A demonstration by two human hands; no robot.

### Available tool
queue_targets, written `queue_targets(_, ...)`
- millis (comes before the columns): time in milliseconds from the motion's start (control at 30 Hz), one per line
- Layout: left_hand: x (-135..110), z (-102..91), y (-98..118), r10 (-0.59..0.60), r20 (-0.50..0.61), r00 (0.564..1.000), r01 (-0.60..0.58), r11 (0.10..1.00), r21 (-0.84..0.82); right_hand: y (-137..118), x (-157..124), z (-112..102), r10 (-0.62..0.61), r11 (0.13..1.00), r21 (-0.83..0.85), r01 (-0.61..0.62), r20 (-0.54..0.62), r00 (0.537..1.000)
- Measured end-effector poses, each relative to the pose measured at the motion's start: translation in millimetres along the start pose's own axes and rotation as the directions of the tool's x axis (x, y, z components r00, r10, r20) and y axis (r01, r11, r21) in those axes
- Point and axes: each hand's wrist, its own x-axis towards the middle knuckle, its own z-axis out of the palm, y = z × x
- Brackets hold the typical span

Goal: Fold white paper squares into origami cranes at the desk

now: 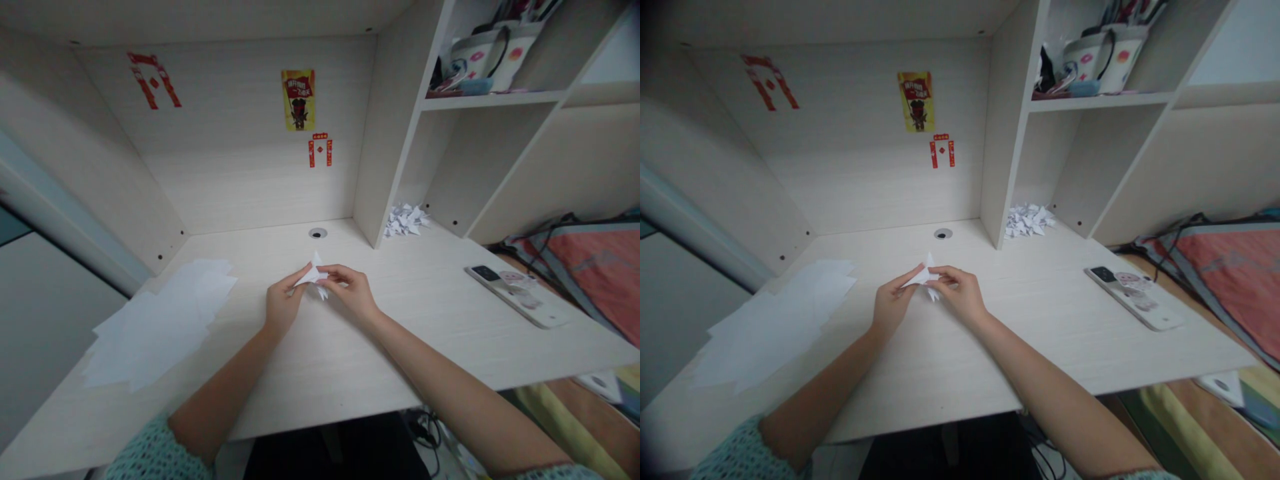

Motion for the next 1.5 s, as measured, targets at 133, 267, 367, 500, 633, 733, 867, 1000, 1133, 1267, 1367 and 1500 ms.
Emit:
queue_targets(133,0,0.7,-2,0.016,0.019,1.0,-0.017,1.0,0.017,0,-1,-1,-0.028,0.997,-0.066,0.025,-0.038,0.999)
queue_targets(267,0,-0.6,-2,0.062,0.031,0.998,-0.063,0.996,0.061,2,-1,-2,-0.055,0.995,-0.084,0.05,-0.051,0.997)
queue_targets(367,-1,-0.4,1,0.123,0.042,0.991,-0.128,0.983,0.13,2,0,-3,-0.079,0.995,-0.073,0.074,-0.063,0.995)
queue_targets(500,-4,2.0,3,0.203,0.07,0.977,-0.214,0.948,0.237,2,0,-4,-0.077,0.995,-0.077,0.07,-0.092,0.993)
queue_targets(633,-4,1.5,-2,0.298,0.08,0.951,-0.307,0.887,0.344,3,-1,-3,-0.098,0.989,-0.116,0.088,-0.087,0.991)
queue_targets(733,-3,-0.6,-6,0.349,0.081,0.934,-0.353,0.857,0.377,3,-2,-2,-0.123,0.984,-0.136,0.111,-0.078,0.989)
queue_targets(867,-3,-2.0,-7,0.389,0.075,0.918,-0.386,0.835,0.393,2,-3,-1,-0.148,0.982,-0.13,0.138,-0.073,0.986)
queue_targets(1000,-3,-2.4,-6,0.419,0.062,0.906,-0.408,0.823,0.397,1,-3,-1,-0.149,0.983,-0.119,0.14,-0.068,0.986)
queue_targets(1133,-3,-3.7,-5,0.473,0.064,0.879,-0.454,0.788,0.416,3,-1,-1,-0.125,0.987,-0.114,0.115,-0.081,0.989)
queue_targets(1267,-2,-6.3,-3,0.573,0.082,0.815,-0.549,0.719,0.426,3,0,-3,-0.109,0.989,-0.114,0.098,-0.1,0.989)
queue_targets(1367,-1,-8.3,-1,0.627,0.073,0.776,-0.59,0.681,0.434,2,0,-3,-0.097,0.989,-0.117,0.086,-0.095,0.991)
queue_targets(1500,-1,-9.6,1,0.65,0.039,0.759,-0.603,0.68,0.416,1,0,-2,-0.089,0.99,-0.114,0.079,-0.085,0.992)
